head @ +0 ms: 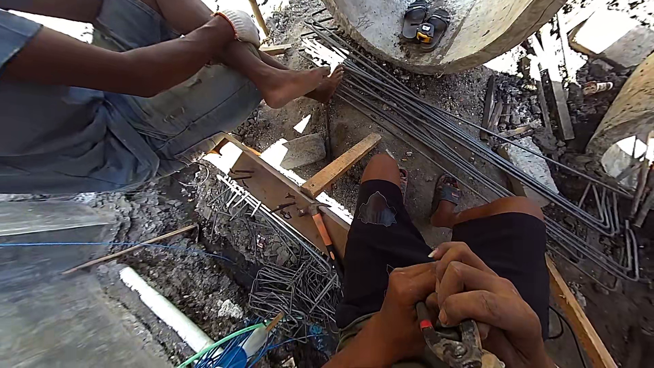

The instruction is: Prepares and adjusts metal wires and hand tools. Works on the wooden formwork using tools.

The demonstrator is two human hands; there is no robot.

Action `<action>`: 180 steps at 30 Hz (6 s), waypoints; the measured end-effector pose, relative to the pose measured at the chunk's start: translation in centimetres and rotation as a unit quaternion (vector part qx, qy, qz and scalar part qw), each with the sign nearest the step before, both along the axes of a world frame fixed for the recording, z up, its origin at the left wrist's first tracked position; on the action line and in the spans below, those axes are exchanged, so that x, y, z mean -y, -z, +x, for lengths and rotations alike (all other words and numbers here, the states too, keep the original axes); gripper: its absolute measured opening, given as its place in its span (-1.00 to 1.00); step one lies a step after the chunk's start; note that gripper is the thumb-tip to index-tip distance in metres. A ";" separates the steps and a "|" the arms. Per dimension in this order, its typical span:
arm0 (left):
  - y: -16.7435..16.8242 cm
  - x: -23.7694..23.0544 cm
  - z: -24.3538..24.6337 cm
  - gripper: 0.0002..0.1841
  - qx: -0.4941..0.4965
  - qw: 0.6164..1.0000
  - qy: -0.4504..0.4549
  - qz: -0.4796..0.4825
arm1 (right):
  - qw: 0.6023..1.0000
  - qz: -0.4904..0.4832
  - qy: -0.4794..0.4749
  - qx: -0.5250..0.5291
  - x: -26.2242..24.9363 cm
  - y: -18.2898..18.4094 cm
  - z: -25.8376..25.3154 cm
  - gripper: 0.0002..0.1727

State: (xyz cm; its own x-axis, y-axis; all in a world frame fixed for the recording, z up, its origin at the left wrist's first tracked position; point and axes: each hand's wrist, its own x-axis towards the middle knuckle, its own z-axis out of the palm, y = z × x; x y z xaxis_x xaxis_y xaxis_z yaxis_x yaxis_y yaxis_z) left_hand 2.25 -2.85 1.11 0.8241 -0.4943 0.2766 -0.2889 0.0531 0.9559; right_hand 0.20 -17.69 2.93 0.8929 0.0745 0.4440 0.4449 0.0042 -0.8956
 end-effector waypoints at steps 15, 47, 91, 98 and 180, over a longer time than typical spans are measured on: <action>-0.1 -0.2 -0.2 -0.59 0.005 1.000 -0.006 0.001 | 1.000 0.003 -0.010 0.003 -0.1 0.3 -0.2 -0.68; 0.3 -0.3 -0.9 -0.56 -0.055 0.998 0.001 0.031 | 0.996 0.035 0.028 -0.075 0.1 0.8 -0.4 -0.62; 0.1 1.3 -1.7 -0.40 -0.069 0.943 -0.085 0.315 | 0.963 0.019 0.033 -0.268 1.2 2.7 0.5 -0.53; 0.2 1.3 -2.2 -0.31 -0.009 0.928 -0.113 0.354 | 0.963 0.068 0.003 -0.261 0.9 3.0 0.9 -0.51; 9.4 -16.8 -4.6 -0.61 -0.274 0.731 -0.458 0.425 | 0.798 -0.069 -0.272 -0.533 -10.5 12.8 16.4 -0.57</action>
State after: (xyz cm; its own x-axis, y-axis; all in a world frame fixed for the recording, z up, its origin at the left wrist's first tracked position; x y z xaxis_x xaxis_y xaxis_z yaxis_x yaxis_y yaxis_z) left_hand -2.36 13.92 -8.26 0.7890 0.5323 -0.3067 0.6077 -0.6029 0.5170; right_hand 16.59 -7.20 -9.86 0.5763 0.5627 -0.5927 -0.6047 -0.1942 -0.7724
